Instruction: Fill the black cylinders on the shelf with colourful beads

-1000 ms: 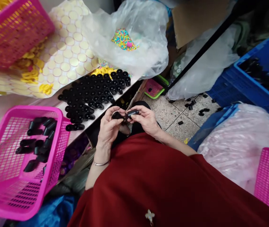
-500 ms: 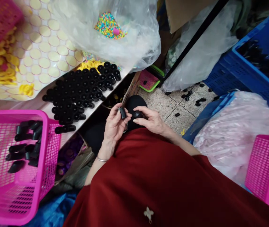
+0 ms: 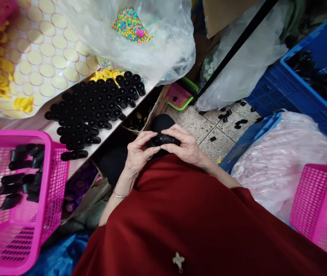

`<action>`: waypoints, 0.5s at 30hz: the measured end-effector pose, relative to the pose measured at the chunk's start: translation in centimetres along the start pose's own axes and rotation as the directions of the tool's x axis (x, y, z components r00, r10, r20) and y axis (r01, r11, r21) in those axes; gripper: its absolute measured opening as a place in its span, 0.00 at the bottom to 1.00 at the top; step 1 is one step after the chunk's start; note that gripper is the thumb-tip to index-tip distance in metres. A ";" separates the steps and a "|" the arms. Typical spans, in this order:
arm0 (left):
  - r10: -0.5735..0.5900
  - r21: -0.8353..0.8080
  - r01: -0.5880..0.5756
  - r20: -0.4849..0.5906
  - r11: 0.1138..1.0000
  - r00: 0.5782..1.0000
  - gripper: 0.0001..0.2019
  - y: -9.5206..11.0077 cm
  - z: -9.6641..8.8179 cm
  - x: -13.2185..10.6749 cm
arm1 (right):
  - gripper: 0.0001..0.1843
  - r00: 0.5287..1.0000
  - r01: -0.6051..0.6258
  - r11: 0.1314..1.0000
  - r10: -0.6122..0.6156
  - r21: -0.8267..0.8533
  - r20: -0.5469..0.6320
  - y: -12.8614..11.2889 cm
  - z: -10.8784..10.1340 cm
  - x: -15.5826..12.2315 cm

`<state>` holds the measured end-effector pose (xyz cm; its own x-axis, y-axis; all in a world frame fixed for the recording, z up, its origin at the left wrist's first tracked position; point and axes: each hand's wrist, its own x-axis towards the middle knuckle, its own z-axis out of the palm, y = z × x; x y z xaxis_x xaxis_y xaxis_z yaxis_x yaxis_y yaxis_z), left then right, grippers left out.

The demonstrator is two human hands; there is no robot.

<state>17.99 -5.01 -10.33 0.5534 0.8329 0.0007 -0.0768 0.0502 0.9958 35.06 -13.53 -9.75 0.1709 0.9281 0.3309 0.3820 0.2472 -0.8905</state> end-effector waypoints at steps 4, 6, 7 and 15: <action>-0.043 0.005 0.043 -0.005 0.999 0.999 0.22 0.2 0.2 0.0 | 0.18 0.999 0.005 1.000 -0.005 -0.010 0.049 0.2 -0.5 0.1; -0.098 -0.042 0.096 -0.060 0.995 0.993 0.22 0.2 0.4 0.0 | 0.17 0.997 0.015 1.000 -0.014 -0.015 0.070 0.3 -0.7 0.3; -0.115 -0.056 0.111 -0.080 0.992 0.990 0.21 0.2 0.5 -0.1 | 0.17 0.997 0.021 1.000 -0.020 -0.015 0.081 0.3 -0.8 0.4; -0.105 -0.030 0.102 -0.113 0.994 0.988 0.16 1.0 0.2 -0.1 | 0.15 0.988 0.058 0.998 -0.054 -0.022 0.144 0.4 -1.3 1.2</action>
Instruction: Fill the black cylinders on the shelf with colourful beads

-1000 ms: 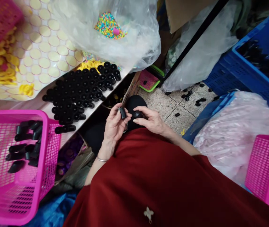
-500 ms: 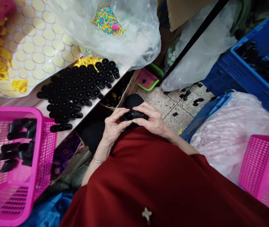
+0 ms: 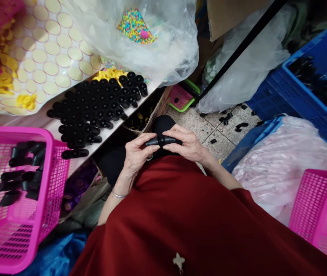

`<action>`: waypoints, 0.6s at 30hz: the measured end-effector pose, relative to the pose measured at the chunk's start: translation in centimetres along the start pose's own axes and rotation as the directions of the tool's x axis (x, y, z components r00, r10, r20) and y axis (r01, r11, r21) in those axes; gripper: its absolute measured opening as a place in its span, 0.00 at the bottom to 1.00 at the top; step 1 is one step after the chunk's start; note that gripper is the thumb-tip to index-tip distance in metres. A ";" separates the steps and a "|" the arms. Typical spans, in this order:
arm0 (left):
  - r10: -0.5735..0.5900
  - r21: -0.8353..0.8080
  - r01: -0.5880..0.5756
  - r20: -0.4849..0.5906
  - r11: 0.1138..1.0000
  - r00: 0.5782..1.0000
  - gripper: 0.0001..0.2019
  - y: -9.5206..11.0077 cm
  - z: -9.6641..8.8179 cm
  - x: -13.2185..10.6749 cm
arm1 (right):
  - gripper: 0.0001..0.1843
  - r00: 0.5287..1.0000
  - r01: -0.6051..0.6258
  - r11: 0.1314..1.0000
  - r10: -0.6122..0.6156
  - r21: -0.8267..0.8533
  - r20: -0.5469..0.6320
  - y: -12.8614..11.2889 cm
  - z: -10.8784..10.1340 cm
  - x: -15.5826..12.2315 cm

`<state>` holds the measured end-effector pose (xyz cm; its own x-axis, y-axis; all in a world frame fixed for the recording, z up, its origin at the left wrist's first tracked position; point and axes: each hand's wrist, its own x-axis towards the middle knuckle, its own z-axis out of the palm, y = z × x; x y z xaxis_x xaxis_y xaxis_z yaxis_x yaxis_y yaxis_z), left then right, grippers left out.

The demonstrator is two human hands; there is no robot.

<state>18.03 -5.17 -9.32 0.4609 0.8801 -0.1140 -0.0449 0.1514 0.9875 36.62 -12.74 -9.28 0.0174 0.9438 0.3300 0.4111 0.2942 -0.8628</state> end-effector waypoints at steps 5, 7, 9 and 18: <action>-0.037 0.037 0.037 0.016 0.999 0.999 0.17 0.2 -0.3 0.1 | 0.17 0.997 0.045 0.993 -0.038 -0.108 0.062 -0.1 0.1 0.0; -0.062 0.012 0.062 0.010 0.998 0.998 0.17 0.2 -0.4 0.1 | 0.17 0.993 0.085 0.979 -0.067 -0.187 0.101 -0.1 0.0 0.1; -0.082 -0.022 0.082 -0.003 0.996 0.997 0.17 0.1 -0.4 0.1 | 0.18 0.988 0.114 0.965 -0.085 -0.237 0.128 -0.2 -0.1 0.2; -0.066 -0.020 0.067 0.036 0.998 0.997 0.21 -1.1 0.0 0.0 | 0.21 0.997 0.071 0.982 -0.063 -0.177 0.050 -0.7 1.8 0.7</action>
<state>18.03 -5.37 -10.38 0.4940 0.8516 -0.1752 -0.0314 0.2189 0.9752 34.75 -11.98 -9.09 -0.0547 0.9297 0.3642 0.5657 0.3294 -0.7560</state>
